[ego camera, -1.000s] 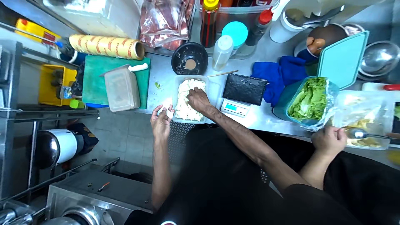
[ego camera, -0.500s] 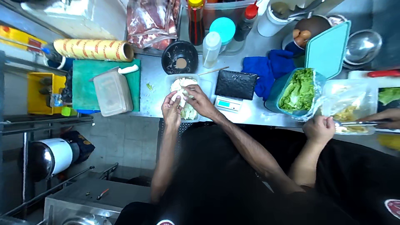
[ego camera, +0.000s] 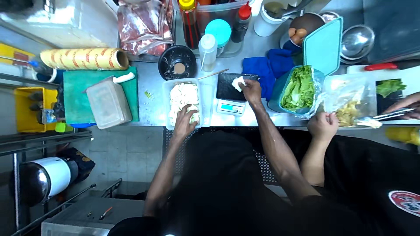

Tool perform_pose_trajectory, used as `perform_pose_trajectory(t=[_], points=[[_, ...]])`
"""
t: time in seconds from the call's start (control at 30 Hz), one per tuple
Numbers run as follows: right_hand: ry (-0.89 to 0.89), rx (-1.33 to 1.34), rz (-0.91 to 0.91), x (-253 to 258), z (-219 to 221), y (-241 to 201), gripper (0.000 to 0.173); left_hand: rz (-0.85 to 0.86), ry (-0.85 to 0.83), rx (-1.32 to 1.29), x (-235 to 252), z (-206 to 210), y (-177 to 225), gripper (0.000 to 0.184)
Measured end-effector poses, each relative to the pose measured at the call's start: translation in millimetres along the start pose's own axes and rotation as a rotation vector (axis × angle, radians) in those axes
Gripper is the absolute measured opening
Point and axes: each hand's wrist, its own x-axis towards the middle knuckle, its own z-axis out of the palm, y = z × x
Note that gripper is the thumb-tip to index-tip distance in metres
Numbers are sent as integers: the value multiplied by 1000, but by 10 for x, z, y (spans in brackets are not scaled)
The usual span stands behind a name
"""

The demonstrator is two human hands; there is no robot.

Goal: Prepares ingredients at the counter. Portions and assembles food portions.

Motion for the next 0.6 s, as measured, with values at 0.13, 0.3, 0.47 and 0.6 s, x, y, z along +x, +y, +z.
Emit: perform_pose_trajectory(t=[0.13,0.3,0.47,0.6], points=[[71,-267,-115,27,-70,69,42,-142,147,11,-87,-193,-138,25],[-15,-141,-382,-362,100,-298,32,-252,277,-107,-110,-552,-278,26],[-541,-293,-990,-798,718,-651,20,-291,222,-47,-189,-586,-218,47],[-709,-725,-1194,-932,1205,-842,25,-295,219,75,-171,-468,-29,56]])
